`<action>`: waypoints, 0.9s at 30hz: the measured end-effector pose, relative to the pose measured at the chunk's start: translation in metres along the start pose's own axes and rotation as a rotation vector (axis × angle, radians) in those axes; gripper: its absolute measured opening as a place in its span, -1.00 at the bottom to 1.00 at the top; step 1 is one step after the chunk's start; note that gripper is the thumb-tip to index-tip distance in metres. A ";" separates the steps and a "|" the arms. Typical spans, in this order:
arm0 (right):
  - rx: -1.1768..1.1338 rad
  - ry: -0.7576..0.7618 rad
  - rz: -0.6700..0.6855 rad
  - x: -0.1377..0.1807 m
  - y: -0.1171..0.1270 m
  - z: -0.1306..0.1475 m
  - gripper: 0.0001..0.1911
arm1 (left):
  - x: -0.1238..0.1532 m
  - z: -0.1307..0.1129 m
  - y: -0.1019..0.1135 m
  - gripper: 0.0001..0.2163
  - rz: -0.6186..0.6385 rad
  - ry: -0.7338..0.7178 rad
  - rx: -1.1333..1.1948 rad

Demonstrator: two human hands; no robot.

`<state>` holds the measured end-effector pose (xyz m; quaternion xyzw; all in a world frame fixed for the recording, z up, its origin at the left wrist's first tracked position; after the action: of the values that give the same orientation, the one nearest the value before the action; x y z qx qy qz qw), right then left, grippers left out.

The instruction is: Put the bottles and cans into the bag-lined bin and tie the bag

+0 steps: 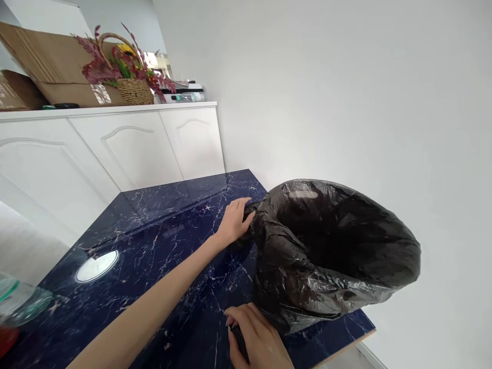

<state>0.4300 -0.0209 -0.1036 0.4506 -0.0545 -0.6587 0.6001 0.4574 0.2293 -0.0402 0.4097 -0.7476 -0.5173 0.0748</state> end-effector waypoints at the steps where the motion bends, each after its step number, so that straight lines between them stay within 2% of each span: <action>1: 0.000 -0.003 0.002 0.000 0.000 0.000 -0.62 | 0.010 0.000 -0.004 -0.57 -0.012 -0.024 -0.020; 4: 0.009 -0.011 0.000 0.001 0.000 0.000 -0.63 | 0.038 0.001 -0.009 -0.50 -0.033 -0.080 -0.064; 7: 0.017 -0.010 -0.014 0.001 -0.001 0.002 -0.64 | 0.057 0.002 -0.002 -0.48 -0.124 -0.079 -0.124; 9: 0.017 -0.017 -0.017 0.001 -0.001 0.002 -0.66 | 0.068 -0.003 0.001 -0.52 -0.156 -0.135 -0.200; 12: 0.019 -0.064 0.023 0.001 -0.003 0.002 -0.68 | 0.083 -0.009 -0.009 -0.56 -0.066 -0.223 -0.311; 14: 0.021 -0.083 0.052 0.001 -0.003 0.003 -0.69 | 0.087 -0.002 -0.020 -0.49 0.029 -0.180 -0.355; 16: 0.020 -0.067 0.051 0.000 -0.001 0.005 -0.67 | 0.086 0.011 -0.030 -0.39 0.096 -0.111 -0.375; 18: 0.019 -0.043 0.039 -0.002 0.001 0.007 -0.65 | 0.080 0.025 -0.038 -0.37 0.140 -0.091 -0.375; 23: 0.026 -0.029 0.022 -0.005 0.002 0.009 -0.63 | 0.054 0.048 -0.042 -0.47 0.224 -0.203 -0.355; 27: 0.019 -0.032 0.038 -0.005 0.000 0.009 -0.63 | 0.045 0.047 -0.037 -0.48 0.203 -0.265 -0.346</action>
<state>0.4232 -0.0210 -0.0961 0.4446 -0.0789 -0.6536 0.6073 0.4226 0.2276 -0.1064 0.2420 -0.6885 -0.6769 0.0966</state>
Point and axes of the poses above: each hand's wrist, its own x-axis away from the middle knuckle, its own y-axis out of the back of the hand, z = x × y, the point moved 6 cm from there along -x, towards the middle knuckle, and after that the axes turned 7 degrees about y, right-handed, at the moved point
